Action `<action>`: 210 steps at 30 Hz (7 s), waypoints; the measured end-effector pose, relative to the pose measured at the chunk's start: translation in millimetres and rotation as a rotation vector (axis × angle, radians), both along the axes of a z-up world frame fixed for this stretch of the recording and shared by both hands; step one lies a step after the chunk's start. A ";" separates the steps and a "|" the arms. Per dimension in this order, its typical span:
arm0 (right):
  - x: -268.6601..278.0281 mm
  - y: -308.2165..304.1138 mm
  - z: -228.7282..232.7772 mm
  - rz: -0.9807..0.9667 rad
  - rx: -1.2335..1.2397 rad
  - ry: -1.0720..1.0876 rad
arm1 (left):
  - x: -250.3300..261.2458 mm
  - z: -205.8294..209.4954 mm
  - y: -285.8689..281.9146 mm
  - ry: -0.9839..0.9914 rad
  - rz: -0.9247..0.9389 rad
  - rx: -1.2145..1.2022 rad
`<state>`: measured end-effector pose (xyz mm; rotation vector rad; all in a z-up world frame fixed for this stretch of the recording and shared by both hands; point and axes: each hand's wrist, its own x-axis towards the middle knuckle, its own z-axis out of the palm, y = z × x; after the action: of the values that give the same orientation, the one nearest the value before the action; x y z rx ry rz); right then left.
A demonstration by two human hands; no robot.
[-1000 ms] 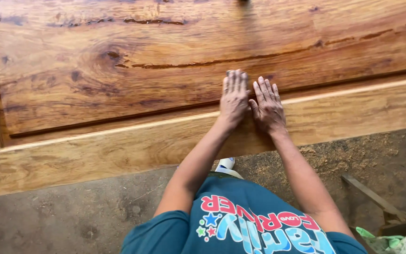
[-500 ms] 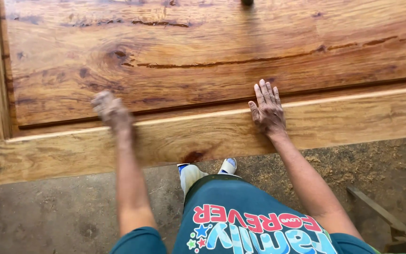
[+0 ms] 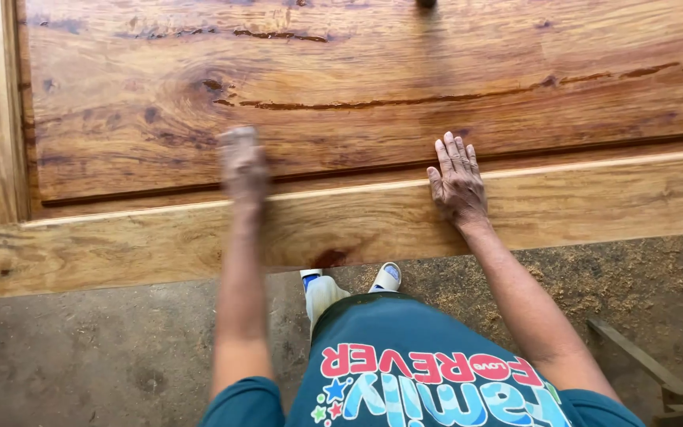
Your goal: Manual sanding of a wooden door using a sanding block to smooth the surface.
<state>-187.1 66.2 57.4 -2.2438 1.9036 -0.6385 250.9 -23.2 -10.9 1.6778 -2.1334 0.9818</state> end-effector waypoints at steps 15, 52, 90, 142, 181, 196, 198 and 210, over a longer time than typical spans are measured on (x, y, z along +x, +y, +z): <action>-0.2 0.3 3.3 -0.011 -0.026 -0.027 | -280.2 12.4 10.2 0.401 -0.319 0.578; 2.4 -3.6 -4.0 -0.038 -0.025 -0.014 | -132.9 47.5 55.8 -0.182 0.176 0.476; -204.1 85.0 -31.0 -0.778 0.179 -0.007 | -51.6 114.2 -20.6 0.176 -0.922 1.024; -203.0 85.2 -39.7 -0.795 0.126 0.008 | -191.1 84.1 -49.8 0.089 -1.154 0.975; -192.1 87.9 -13.6 -0.823 0.027 0.048 | -609.2 52.1 -48.8 0.215 -1.494 0.914; -197.5 85.2 -43.7 -0.836 -0.003 0.038 | -446.6 83.8 -48.1 -0.030 -1.538 0.842; -196.6 84.5 -30.4 -0.850 0.019 0.032 | -523.5 69.9 -46.9 -0.009 -1.537 0.813; -194.3 86.7 -38.2 -0.791 -0.026 -0.007 | -321.2 82.7 -34.3 0.094 -1.292 0.978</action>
<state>-381.5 152.9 19.1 -1.4180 2.7703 -0.7390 -70.3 -57.5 71.8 0.1318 -2.9631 -0.5621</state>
